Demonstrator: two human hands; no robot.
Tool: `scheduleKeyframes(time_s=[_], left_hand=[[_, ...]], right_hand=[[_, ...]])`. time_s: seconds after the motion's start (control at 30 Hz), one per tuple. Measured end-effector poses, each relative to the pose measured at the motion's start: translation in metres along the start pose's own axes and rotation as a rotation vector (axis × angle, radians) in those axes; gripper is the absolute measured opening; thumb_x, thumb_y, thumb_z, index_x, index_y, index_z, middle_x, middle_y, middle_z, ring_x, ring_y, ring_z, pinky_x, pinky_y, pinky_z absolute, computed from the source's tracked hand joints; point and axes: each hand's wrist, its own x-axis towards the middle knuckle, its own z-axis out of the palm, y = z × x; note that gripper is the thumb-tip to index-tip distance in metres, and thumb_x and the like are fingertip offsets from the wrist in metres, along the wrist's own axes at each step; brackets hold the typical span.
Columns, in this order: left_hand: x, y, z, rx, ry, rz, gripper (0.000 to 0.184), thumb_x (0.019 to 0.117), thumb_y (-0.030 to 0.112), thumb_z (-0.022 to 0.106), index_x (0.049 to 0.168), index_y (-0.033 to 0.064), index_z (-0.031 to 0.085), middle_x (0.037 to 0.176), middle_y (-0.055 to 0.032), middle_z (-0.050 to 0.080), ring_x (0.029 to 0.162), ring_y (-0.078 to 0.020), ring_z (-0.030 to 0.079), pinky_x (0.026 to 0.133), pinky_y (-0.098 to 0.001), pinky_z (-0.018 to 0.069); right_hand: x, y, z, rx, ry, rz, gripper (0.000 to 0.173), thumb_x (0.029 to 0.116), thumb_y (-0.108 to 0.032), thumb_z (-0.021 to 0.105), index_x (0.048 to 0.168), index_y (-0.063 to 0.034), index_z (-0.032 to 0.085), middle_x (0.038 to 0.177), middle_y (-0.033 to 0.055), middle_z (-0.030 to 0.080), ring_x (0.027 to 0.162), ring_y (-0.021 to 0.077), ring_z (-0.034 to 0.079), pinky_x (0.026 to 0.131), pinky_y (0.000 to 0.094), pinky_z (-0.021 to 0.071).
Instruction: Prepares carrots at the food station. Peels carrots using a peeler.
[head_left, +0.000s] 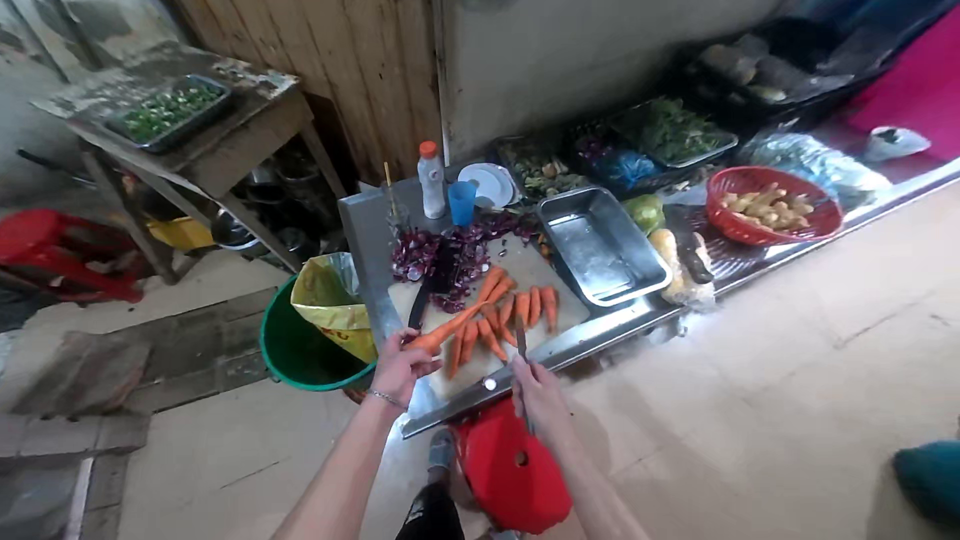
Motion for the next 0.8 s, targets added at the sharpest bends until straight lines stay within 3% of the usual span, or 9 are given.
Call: scheduleKeyframes(time_s=[0.1, 0.23, 0.3, 0.37, 0.43, 0.5, 0.57, 0.7, 0.8], left_hand=[[0.011, -0.007, -0.004, -0.042, -0.081, -0.045, 0.065, 0.0815, -0.016, 0.054, 0.142, 0.0068, 0.048, 0.119, -0.0227, 0.061, 0.086, -0.0342, 0.069, 0.075, -0.0508, 0.0612], [0.036, -0.014, -0.011, 0.042, -0.269, -0.149, 0.052, 0.0832, -0.011, 0.056, 0.133, 0.0025, 0.058, 0.115, -0.0221, 0.066, 0.087, -0.032, 0.07, 0.077, -0.0473, 0.0615], [0.055, -0.012, -0.018, 0.241, -0.377, -0.169, 0.052, 0.0816, -0.005, 0.066, 0.133, 0.0044, 0.06, 0.113, -0.021, 0.068, 0.086, -0.031, 0.071, 0.077, -0.0458, 0.0626], [0.074, -0.009, -0.021, 0.604, -0.457, -0.136, 0.049, 0.0814, 0.017, 0.081, 0.128, 0.0113, 0.066, 0.11, -0.0124, 0.072, 0.091, -0.0239, 0.072, 0.082, -0.0429, 0.0622], [0.083, -0.003, -0.014, 0.949, -0.475, -0.053, 0.051, 0.083, 0.041, 0.084, 0.125, 0.0173, 0.069, 0.114, -0.0079, 0.071, 0.102, -0.0218, 0.069, 0.092, -0.0475, 0.0574], [0.089, 0.002, -0.002, 1.101, -0.468, 0.031, 0.052, 0.0869, 0.039, 0.081, 0.132, 0.0185, 0.066, 0.131, -0.0101, 0.063, 0.116, -0.0266, 0.064, 0.099, -0.0513, 0.0535], [0.095, 0.007, 0.006, 1.19, -0.464, 0.082, 0.05, 0.0919, 0.031, 0.074, 0.139, 0.025, 0.061, 0.147, -0.0082, 0.052, 0.119, -0.0279, 0.063, 0.097, -0.0522, 0.0554], [0.103, 0.013, 0.008, 1.229, -0.464, 0.131, 0.04, 0.0954, 0.027, 0.068, 0.136, 0.0285, 0.065, 0.15, -0.0077, 0.05, 0.107, -0.0301, 0.068, 0.087, -0.0557, 0.0584], [0.106, 0.018, 0.004, 1.253, -0.444, 0.128, 0.041, 0.0965, 0.029, 0.066, 0.137, 0.0273, 0.064, 0.136, -0.0065, 0.061, 0.104, -0.0288, 0.068, 0.087, -0.0559, 0.0574]], right_hand=[[0.03, -0.033, 0.028, 0.281, 0.006, 0.064, 0.041, 0.1066, -0.045, 0.053, 0.113, -0.0042, 0.06, 0.064, 0.0045, 0.054, 0.046, 0.0144, 0.05, 0.046, 0.0317, 0.0507], [0.063, -0.06, 0.052, 0.465, -0.03, 0.103, 0.027, 0.1077, -0.034, 0.053, 0.108, -0.0074, 0.06, 0.069, 0.0024, 0.056, 0.047, 0.0104, 0.048, 0.043, 0.0263, 0.0474], [0.075, -0.066, 0.059, 0.457, -0.014, 0.089, 0.022, 0.1077, -0.026, 0.053, 0.11, -0.0054, 0.059, 0.072, 0.0043, 0.058, 0.047, 0.0106, 0.049, 0.043, 0.0262, 0.0475], [0.086, -0.07, 0.064, 0.385, 0.02, 0.099, 0.021, 0.107, -0.023, 0.054, 0.108, -0.0024, 0.06, 0.072, 0.0065, 0.059, 0.048, 0.0124, 0.049, 0.045, 0.0287, 0.048], [0.09, -0.071, 0.071, 0.335, 0.043, 0.113, 0.02, 0.1067, -0.02, 0.055, 0.106, -0.0007, 0.061, 0.071, 0.0075, 0.059, 0.048, 0.0131, 0.05, 0.045, 0.0291, 0.0491], [0.094, -0.073, 0.079, 0.316, 0.061, 0.109, 0.021, 0.1068, -0.019, 0.055, 0.103, 0.0001, 0.061, 0.069, 0.0081, 0.06, 0.047, 0.0127, 0.051, 0.046, 0.0281, 0.049], [0.101, -0.074, 0.082, 0.305, 0.074, 0.102, 0.022, 0.1071, -0.019, 0.055, 0.102, 0.0004, 0.062, 0.069, 0.0079, 0.06, 0.048, 0.0124, 0.051, 0.046, 0.0273, 0.0486], [0.108, -0.069, 0.071, 0.196, 0.048, 0.092, 0.024, 0.1056, -0.027, 0.057, 0.103, -0.004, 0.064, 0.071, 0.0062, 0.061, 0.049, 0.0117, 0.051, 0.047, 0.0274, 0.0479], [0.106, -0.067, 0.067, 0.084, 0.053, 0.127, 0.032, 0.1038, -0.04, 0.059, 0.105, -0.0094, 0.066, 0.068, 0.0039, 0.061, 0.048, 0.0109, 0.051, 0.046, 0.0271, 0.0474]])
